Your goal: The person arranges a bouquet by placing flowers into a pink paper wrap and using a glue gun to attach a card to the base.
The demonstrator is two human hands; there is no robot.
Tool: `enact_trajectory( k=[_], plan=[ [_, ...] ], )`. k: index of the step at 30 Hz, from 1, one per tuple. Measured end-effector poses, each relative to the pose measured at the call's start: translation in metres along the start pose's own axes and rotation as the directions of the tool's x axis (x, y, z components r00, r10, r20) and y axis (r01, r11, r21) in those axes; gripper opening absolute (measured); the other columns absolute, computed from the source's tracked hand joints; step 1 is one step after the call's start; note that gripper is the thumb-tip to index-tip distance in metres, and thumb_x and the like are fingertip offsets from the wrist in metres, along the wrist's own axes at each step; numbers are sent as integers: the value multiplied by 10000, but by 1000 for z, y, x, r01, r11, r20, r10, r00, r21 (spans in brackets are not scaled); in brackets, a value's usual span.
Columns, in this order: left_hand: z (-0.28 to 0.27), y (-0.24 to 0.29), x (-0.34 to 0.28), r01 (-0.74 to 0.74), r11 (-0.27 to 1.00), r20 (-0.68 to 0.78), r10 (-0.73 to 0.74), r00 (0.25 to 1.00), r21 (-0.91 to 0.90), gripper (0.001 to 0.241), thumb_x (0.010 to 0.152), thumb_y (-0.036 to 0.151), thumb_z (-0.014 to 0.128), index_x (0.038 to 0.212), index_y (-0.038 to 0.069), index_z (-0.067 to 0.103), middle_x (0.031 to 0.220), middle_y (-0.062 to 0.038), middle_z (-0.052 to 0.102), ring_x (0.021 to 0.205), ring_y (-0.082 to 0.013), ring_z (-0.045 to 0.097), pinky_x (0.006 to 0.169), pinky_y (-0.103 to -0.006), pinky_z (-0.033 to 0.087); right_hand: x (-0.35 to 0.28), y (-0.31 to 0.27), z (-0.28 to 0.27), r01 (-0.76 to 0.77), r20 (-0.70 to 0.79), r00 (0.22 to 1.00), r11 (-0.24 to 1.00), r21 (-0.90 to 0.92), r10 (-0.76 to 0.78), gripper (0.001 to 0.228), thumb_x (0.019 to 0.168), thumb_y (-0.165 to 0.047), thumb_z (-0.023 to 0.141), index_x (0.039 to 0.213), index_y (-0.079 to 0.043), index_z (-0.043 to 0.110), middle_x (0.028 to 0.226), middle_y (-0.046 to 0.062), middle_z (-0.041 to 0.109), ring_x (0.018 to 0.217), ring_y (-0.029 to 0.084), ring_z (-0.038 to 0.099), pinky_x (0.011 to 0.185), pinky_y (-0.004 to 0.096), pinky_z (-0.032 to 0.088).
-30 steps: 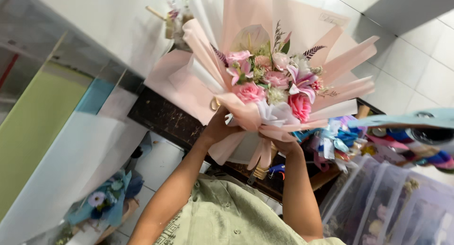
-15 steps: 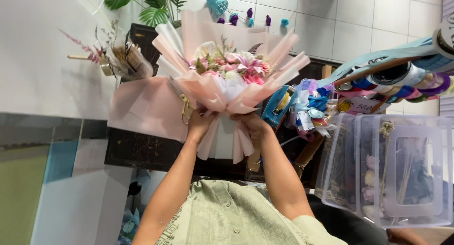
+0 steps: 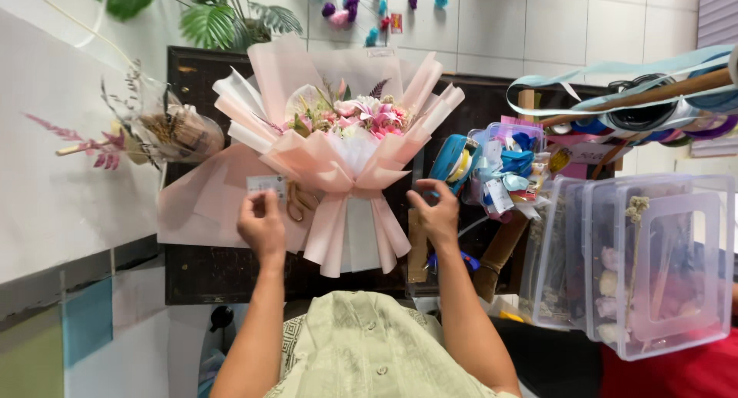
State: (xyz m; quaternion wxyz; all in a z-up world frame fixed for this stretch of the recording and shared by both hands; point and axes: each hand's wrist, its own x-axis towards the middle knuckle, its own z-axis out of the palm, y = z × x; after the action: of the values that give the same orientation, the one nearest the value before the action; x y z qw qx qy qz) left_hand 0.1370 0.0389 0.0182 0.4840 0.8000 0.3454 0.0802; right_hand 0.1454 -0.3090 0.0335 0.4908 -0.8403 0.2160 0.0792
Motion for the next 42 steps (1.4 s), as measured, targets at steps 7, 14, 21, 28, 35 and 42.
enact_trajectory(
  k=[7,14,21,28,35,42],
  plan=[
    [11,40,-3,-299,901,438,418,796,-315,148,955,147,825,830,101,759,841,-109,741,806,-242,738,788,-336,604,35,-73,-5,589,186,797,807,-36,-574,277,893,-196,928,1143,-158,816,1057,44,804,1051,287,776,943,431,624],
    [69,38,-41,-447,893,630,379,677,-57,158,939,273,833,860,139,807,778,-138,794,772,-351,790,686,-406,626,74,-70,7,705,289,701,693,-151,-651,115,854,-188,909,887,-193,799,824,-30,785,842,223,765,780,337,606],
    [46,34,-39,-441,877,579,462,671,-190,162,978,270,848,883,151,794,786,-86,794,764,-275,819,707,-326,667,14,-56,-5,382,-142,916,924,29,-374,71,995,-178,861,1057,-182,826,907,-25,780,843,147,733,838,309,601],
    [34,24,-56,-446,894,391,397,830,38,126,1030,262,770,993,144,792,907,-118,771,882,-359,781,814,-448,630,-19,-1,33,-11,157,988,992,127,-9,213,960,-260,839,1143,-153,858,997,107,842,987,244,786,874,398,621],
    [42,37,-48,-172,985,346,161,924,2,158,968,320,820,1055,191,848,1034,-104,840,1083,-346,785,970,-466,596,-2,-33,44,-157,278,950,987,21,145,604,881,-565,802,1281,-112,790,1243,190,800,1254,388,721,1058,530,564],
    [29,51,-19,-131,990,391,104,915,45,253,923,410,837,1082,215,858,1013,-108,838,1081,-348,788,962,-465,595,-17,-22,107,-344,192,934,905,251,302,490,827,-473,890,1197,-158,832,1133,148,807,1086,315,753,871,462,614]
  ],
)
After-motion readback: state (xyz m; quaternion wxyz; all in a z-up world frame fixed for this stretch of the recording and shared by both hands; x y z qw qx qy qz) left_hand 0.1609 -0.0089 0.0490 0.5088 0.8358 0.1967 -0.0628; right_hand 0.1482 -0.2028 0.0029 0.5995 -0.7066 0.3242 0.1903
